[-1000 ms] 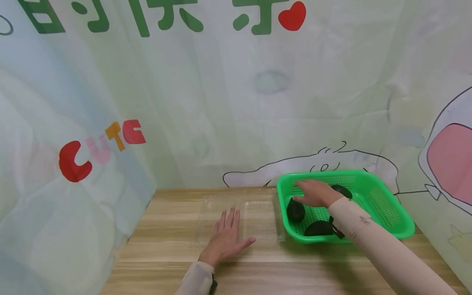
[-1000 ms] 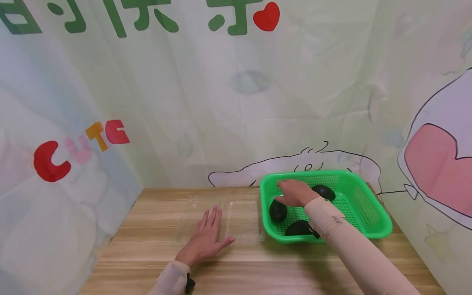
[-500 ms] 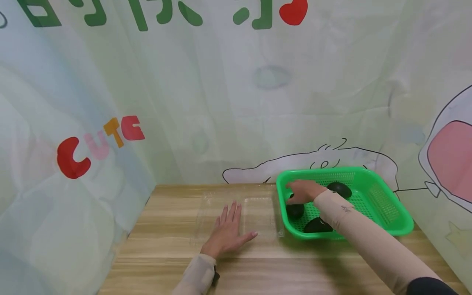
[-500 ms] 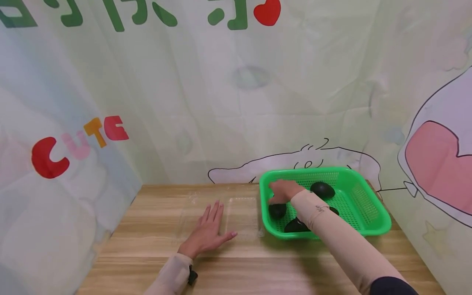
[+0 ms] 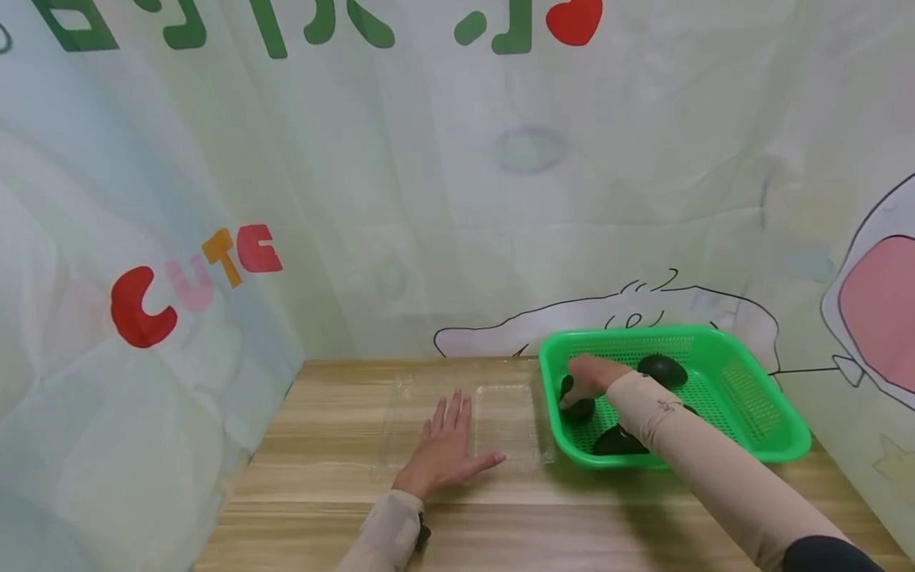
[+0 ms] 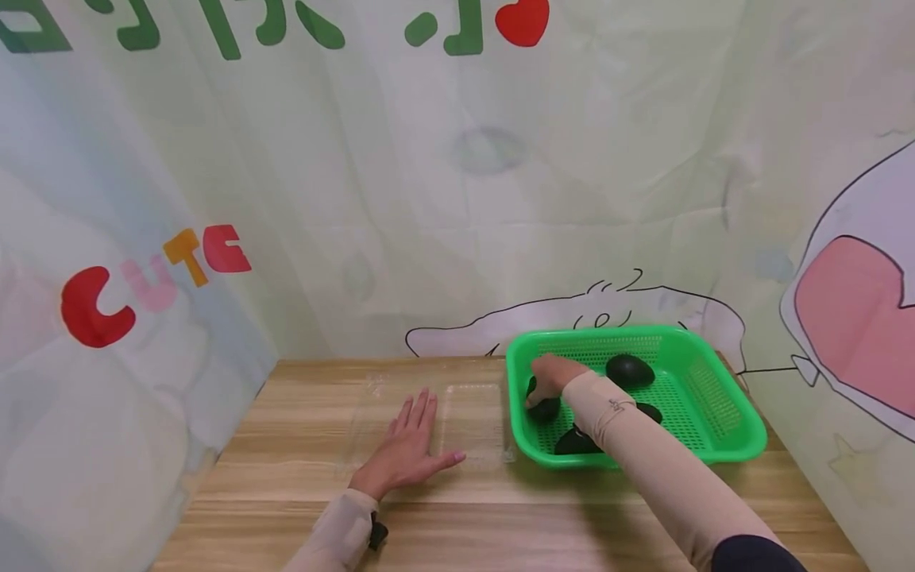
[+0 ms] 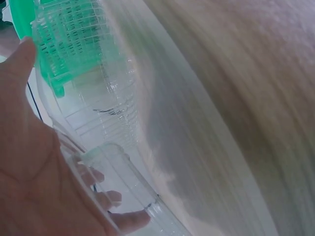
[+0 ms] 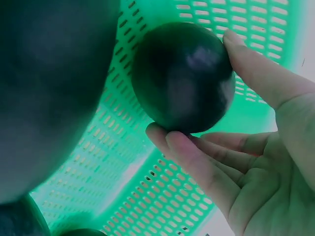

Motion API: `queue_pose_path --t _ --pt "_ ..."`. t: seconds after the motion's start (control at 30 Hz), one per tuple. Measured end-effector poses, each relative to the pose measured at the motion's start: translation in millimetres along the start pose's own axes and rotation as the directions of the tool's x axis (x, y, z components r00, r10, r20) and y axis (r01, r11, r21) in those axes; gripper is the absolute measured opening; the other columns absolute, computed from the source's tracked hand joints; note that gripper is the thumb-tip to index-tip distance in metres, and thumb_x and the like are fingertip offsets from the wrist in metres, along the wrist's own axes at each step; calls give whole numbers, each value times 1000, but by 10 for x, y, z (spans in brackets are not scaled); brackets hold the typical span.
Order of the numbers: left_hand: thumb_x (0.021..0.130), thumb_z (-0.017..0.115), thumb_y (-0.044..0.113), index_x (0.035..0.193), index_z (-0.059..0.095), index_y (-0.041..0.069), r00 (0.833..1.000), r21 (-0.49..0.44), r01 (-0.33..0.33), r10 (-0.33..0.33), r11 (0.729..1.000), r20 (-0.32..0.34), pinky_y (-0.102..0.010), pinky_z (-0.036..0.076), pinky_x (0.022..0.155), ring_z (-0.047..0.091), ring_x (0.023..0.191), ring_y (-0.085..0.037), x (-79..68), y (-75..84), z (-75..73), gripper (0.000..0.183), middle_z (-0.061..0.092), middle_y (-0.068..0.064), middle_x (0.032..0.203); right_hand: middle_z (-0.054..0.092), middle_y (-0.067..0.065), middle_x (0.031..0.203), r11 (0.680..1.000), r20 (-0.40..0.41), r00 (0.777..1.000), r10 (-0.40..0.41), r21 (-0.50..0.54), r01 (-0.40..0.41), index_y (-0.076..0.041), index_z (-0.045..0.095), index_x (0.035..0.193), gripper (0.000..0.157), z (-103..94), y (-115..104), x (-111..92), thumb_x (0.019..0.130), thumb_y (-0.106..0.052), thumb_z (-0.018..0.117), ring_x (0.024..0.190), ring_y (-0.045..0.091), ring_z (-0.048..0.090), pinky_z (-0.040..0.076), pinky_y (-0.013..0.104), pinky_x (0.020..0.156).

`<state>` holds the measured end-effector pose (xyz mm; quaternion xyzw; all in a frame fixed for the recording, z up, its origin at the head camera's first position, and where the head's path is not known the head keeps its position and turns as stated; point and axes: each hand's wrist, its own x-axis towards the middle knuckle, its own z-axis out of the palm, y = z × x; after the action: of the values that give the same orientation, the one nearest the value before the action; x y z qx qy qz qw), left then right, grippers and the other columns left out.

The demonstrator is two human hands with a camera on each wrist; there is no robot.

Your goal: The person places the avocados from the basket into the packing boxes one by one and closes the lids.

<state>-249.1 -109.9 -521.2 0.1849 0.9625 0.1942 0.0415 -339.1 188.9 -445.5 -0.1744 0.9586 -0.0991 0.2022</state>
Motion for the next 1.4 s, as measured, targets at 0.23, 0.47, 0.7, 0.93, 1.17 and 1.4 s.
queue_pose_path --t 0.23,0.47,0.7,0.93,1.17,1.4 --pt "83 52 84 162 13 2 1000 -10 22 -21 1000 21 -66 20 120 6 155 -44 3 14 -29 120 4 -18 171 57 5 85 999 31 999 29 41 -30 -3 60 101 40 19 33 29 87 -34 82 75 20 53 47 32 66" --pt "81 54 85 162 12 2 999 -15 33 -32 999 36 -66 20 120 5 155 -45 11 17 -30 125 2 -16 171 58 4 81 997 72 996 57 42 -60 -7 60 94 33 30 17 55 88 -33 81 71 19 54 47 31 62" --pt "81 57 83 163 10 2 998 -46 42 -40 998 48 -65 18 121 3 155 -44 18 15 -35 125 0 -16 171 59 5 81 997 60 997 56 44 -59 -7 60 92 33 27 -8 29 87 -30 82 71 19 54 47 30 62" --pt "80 57 84 162 11 0 999 -44 31 -29 999 40 -63 17 122 2 155 -46 16 19 -49 126 2 -17 171 59 6 84 996 52 997 64 54 -67 -7 58 94 35 25 -17 25 86 -31 82 75 21 55 48 32 65" --pt "80 57 84 162 10 0 999 -51 32 -30 998 42 -61 16 123 1 155 -46 -6 13 -52 127 1 -17 171 60 7 88 996 45 997 67 63 -69 -6 58 97 36 48 -16 43 86 -31 82 78 23 55 50 35 70" --pt "80 58 84 162 9 1 998 -46 35 -33 998 49 -59 14 124 0 155 -45 33 7 -37 126 0 -15 171 62 5 84 996 23 997 78 39 -79 -8 61 92 25 70 -43 32 86 -21 81 75 21 58 51 34 67"
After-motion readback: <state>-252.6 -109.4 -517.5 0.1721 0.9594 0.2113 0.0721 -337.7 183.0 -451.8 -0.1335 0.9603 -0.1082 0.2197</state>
